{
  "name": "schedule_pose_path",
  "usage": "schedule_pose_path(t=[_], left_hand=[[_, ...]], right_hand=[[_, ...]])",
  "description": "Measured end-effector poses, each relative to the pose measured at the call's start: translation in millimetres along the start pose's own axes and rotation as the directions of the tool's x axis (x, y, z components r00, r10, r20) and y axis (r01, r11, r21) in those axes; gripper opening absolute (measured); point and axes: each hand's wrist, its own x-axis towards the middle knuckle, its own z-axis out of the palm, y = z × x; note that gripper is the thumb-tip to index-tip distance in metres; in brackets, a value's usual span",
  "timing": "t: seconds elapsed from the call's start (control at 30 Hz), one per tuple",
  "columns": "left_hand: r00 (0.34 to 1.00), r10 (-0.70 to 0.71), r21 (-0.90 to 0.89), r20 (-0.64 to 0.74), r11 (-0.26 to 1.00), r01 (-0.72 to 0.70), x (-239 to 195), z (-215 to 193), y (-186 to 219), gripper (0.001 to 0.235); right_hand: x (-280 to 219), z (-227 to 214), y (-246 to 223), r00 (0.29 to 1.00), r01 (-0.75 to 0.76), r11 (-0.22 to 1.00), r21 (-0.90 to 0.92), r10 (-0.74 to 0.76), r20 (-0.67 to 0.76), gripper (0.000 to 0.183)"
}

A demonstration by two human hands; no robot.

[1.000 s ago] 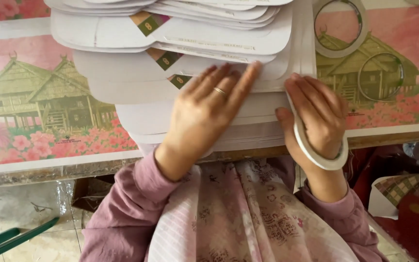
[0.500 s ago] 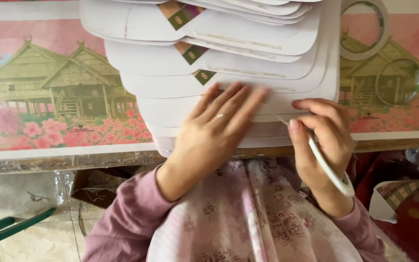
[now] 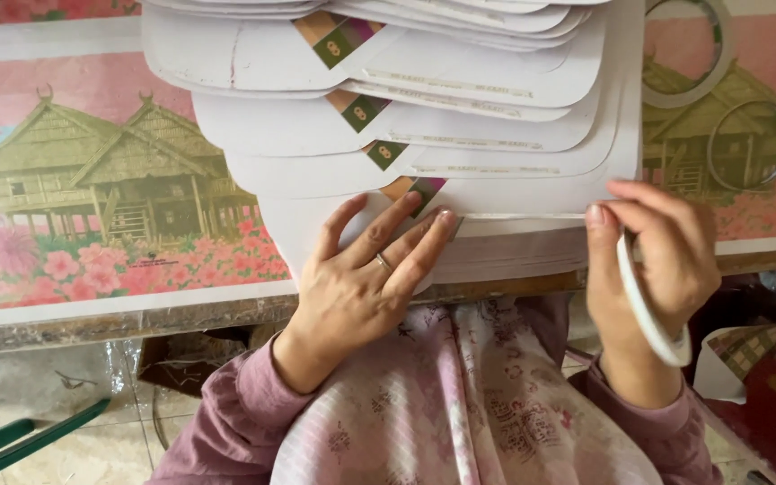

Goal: The person applies a strip of white tape to the edge of a stack of white paper cutouts on a table. They smooth the tape down with their fingers and continue applying tape to additional sheets in the stack.

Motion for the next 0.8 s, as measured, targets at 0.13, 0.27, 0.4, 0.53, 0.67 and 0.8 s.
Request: schedule_pose_path(t=[0.13, 0.27, 0.4, 0.53, 0.67, 0.8], left_hand=[[0.998, -0.024, -0.047, -0.054, 0.999, 0.021, 4.5, 1.3, 6.5, 0.030], [0.999, 0.031, -0.246, -0.024, 0.969, -0.036, 28.0, 9.2, 26.4, 0.037], [0.991, 0.115, -0.334, -0.061, 0.934, -0.129, 58.9, 38.0, 47.2, 0.054], [0.985, 0.143, -0.028, -0.096, 0.989, -0.147, 74.3, 7.2, 37.8, 0.042], [0.993, 0.087, 0.150, -0.081, 0.986, -0.074, 61.6, 1.2, 20.4, 0.037], [0.999, 0.002, 0.084, -0.043, 0.996, 0.001, 54.9, 20.8, -12.7, 0.079]], right_hand=[[-6.6, 4.3, 22.4, 1.000, 0.007, 0.998, -0.064, -0.007, 0.002, 0.016], [8.7, -4.0, 15.6, 0.996, -0.014, 1.000, -0.005, 0.014, 0.091, 0.020], [15.6, -10.0, 16.4, 0.980, 0.024, 0.999, 0.049, -0.033, 0.198, 0.015], [16.8, -13.5, 10.7, 0.989, 0.036, 0.999, -0.023, -0.039, -0.144, 0.020], [0.5, 10.4, 25.4, 0.973, 0.026, 0.999, -0.024, -0.031, -0.230, 0.017], [14.0, 16.8, 24.0, 0.993, 0.105, 0.993, 0.051, -0.102, -0.063, 0.018]])
